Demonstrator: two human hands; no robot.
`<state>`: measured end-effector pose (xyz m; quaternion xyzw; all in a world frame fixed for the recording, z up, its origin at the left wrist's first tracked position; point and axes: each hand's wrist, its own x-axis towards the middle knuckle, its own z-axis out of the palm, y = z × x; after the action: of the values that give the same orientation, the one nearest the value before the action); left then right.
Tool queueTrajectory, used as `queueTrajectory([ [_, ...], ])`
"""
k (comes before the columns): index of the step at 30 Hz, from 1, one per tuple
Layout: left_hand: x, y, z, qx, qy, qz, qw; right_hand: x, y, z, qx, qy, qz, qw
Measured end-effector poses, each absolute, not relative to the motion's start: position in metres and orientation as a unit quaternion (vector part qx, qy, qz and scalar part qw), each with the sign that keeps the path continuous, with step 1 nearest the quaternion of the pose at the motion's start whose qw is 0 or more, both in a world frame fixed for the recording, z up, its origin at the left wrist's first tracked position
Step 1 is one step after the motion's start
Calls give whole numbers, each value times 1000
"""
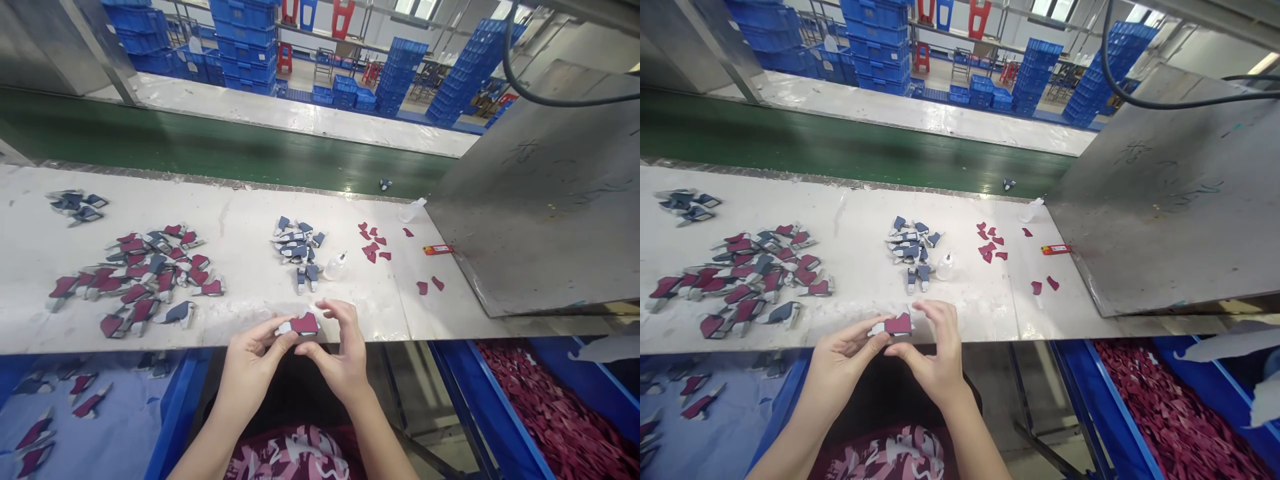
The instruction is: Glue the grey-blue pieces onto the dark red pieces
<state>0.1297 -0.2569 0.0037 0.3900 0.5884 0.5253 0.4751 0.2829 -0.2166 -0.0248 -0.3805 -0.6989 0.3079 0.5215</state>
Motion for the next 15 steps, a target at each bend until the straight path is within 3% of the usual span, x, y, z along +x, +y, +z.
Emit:
queueTrajectory([
  [5,128,-257,0,405,636,502,423,287,-219,-19,-391,-636,474,466],
  [15,132,-257,-1,382,634,505,444,278,-213,-23,-374,-541,581,480],
])
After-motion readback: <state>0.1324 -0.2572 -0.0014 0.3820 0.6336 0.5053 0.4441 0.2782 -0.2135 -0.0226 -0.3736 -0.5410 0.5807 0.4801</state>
